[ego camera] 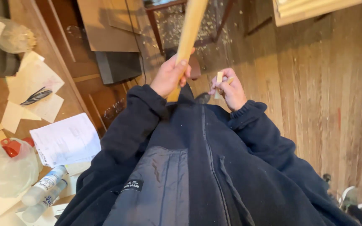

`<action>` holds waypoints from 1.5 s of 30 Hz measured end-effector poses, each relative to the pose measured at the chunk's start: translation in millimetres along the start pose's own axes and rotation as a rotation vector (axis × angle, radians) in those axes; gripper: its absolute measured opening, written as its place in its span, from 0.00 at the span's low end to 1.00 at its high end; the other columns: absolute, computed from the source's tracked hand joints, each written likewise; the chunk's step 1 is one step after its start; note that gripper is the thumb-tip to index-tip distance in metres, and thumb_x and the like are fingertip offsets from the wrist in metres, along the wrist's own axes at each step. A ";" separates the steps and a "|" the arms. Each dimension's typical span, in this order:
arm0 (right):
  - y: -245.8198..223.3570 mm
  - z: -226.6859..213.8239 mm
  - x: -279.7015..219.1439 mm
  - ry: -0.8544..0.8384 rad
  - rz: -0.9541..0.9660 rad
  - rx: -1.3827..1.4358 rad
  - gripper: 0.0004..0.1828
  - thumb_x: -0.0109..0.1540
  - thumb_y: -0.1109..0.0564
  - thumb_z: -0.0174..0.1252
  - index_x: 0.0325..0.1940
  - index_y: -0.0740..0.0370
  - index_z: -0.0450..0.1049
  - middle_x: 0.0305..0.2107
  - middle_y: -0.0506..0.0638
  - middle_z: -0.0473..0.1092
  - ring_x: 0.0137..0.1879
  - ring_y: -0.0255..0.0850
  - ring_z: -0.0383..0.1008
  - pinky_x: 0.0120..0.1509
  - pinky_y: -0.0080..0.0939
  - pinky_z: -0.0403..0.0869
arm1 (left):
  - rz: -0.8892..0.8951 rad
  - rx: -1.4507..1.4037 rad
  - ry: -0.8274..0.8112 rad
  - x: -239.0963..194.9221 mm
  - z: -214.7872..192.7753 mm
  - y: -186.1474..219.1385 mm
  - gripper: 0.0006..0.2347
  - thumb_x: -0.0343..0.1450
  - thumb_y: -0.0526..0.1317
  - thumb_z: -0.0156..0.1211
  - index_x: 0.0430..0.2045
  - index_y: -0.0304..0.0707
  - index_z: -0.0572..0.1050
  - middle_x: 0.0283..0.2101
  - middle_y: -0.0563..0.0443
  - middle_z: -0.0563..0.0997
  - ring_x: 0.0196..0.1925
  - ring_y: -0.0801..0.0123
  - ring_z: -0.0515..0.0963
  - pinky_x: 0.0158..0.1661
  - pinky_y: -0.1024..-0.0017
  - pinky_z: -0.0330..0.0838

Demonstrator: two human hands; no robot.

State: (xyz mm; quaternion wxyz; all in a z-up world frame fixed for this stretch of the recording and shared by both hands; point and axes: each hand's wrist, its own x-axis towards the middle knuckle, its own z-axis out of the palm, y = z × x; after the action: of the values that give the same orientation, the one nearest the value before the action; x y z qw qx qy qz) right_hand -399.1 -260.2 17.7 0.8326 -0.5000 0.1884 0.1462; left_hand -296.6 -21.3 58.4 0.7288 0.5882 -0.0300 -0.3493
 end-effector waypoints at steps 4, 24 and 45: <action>-13.5 -10.6 -33.8 0.020 -0.047 0.269 0.08 0.67 0.63 0.51 0.49 0.57 0.63 0.29 0.45 0.63 0.29 0.33 0.62 0.37 0.37 0.68 | 0.371 0.987 0.164 -8.2 51.6 32.8 0.25 0.75 0.47 0.57 0.65 0.32 0.67 0.37 0.49 0.74 0.38 0.65 0.74 0.40 0.68 0.70; -82.3 -0.7 25.7 0.022 -0.113 0.388 0.23 0.70 0.50 0.57 0.67 0.63 0.67 0.27 0.43 0.64 0.23 0.27 0.54 0.28 0.31 0.56 | 0.458 1.110 -0.121 46.5 78.9 49.1 0.24 0.75 0.34 0.54 0.67 0.23 0.62 0.49 0.41 0.74 0.49 0.55 0.75 0.46 0.65 0.69; -177.3 -82.0 80.0 0.326 -0.193 0.216 0.14 0.69 0.48 0.55 0.45 0.61 0.68 0.41 0.58 0.79 0.20 0.26 0.59 0.21 0.29 0.60 | 0.215 0.036 0.055 120.2 106.5 96.3 0.22 0.84 0.45 0.43 0.72 0.29 0.58 0.51 0.46 0.76 0.45 0.73 0.73 0.47 0.74 0.69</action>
State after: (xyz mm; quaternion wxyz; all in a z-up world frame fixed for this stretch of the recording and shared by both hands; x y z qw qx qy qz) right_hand -265.4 -409.7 83.6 0.8499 -0.4407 0.2863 -0.0378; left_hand -208.8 -169.7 131.4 0.7518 0.6039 -0.0792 -0.2525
